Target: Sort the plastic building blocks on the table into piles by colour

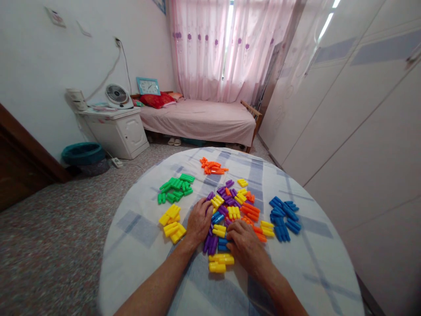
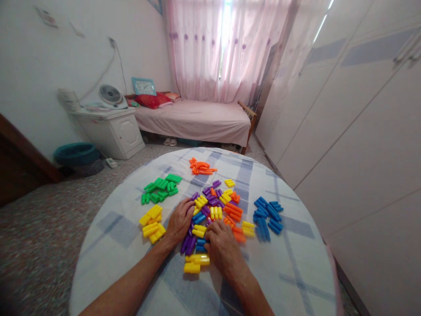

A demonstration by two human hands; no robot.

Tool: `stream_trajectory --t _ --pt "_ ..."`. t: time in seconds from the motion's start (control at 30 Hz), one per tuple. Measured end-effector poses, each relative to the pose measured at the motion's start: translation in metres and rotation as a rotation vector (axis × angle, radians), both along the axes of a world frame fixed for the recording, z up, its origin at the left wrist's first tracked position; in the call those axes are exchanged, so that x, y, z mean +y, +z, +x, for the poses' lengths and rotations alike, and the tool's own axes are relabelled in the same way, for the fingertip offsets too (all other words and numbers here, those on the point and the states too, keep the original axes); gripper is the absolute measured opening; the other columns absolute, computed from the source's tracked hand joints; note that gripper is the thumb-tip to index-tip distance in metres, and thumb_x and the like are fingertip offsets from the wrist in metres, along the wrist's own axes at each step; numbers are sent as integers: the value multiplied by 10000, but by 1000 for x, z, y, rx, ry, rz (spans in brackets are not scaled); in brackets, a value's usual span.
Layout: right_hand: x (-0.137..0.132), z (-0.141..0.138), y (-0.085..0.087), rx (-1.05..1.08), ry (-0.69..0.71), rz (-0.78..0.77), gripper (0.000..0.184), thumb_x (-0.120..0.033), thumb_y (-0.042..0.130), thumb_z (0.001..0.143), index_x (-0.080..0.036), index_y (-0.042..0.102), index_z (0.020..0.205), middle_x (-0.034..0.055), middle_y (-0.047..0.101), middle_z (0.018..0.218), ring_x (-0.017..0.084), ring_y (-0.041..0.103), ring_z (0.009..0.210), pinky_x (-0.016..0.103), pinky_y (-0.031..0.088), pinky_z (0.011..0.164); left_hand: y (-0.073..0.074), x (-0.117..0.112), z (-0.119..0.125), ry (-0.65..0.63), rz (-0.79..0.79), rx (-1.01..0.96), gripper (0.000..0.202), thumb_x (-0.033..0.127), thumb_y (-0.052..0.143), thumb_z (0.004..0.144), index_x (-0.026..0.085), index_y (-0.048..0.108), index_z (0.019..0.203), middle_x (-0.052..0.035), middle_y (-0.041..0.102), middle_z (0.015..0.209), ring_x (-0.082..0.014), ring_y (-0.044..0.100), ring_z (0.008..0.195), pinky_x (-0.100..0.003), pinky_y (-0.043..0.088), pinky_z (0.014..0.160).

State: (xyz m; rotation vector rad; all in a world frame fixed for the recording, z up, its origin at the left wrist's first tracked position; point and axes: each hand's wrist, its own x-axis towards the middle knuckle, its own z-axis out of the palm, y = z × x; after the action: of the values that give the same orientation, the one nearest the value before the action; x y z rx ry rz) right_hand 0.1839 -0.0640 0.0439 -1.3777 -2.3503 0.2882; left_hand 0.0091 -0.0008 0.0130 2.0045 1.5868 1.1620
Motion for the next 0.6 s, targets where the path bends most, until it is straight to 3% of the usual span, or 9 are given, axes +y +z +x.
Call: stream_trajectory --t 0.17,0.27,0.37,0.47,0.6 --pt "-3 10 21 167 100 -37 81 -127 597 789 -204 590 764 26 621 916 175 531 959 347 403 905 1 0 0 7 -14 17 333 292 345 941 178 603 1119 -93 559 1250 -210 515 1158 -418 405 1030" --pt "0 33 33 237 63 -40 80 -241 540 855 -224 607 815 42 621 1013 187 522 1043 363 398 938 1 0 0 7 -1 16 333 294 350 940 180 603 1124 -93 566 1242 -209 523 1149 -418 415 1020" --pt "12 68 33 208 -144 73 159 -322 509 860 -228 632 822 64 621 1078 227 488 1129 418 360 982 0 0 0 2 19 5 319 296 370 933 184 616 1101 -88 582 1215 -206 540 1125 -412 434 1003" --pt "28 108 24 94 -452 252 212 -357 502 834 -206 645 794 95 631 1063 267 484 1121 465 338 980 -1 1 -1 -3 23 -7 312 301 380 929 185 623 1086 -85 583 1212 -205 546 1119 -411 437 1001" --pt "45 148 11 -110 -735 342 262 -363 460 818 -194 654 776 109 629 1065 290 474 1105 463 370 913 -3 3 -2 -5 5 -8 323 311 373 932 179 618 1097 -93 571 1234 -212 530 1147 -421 421 1019"
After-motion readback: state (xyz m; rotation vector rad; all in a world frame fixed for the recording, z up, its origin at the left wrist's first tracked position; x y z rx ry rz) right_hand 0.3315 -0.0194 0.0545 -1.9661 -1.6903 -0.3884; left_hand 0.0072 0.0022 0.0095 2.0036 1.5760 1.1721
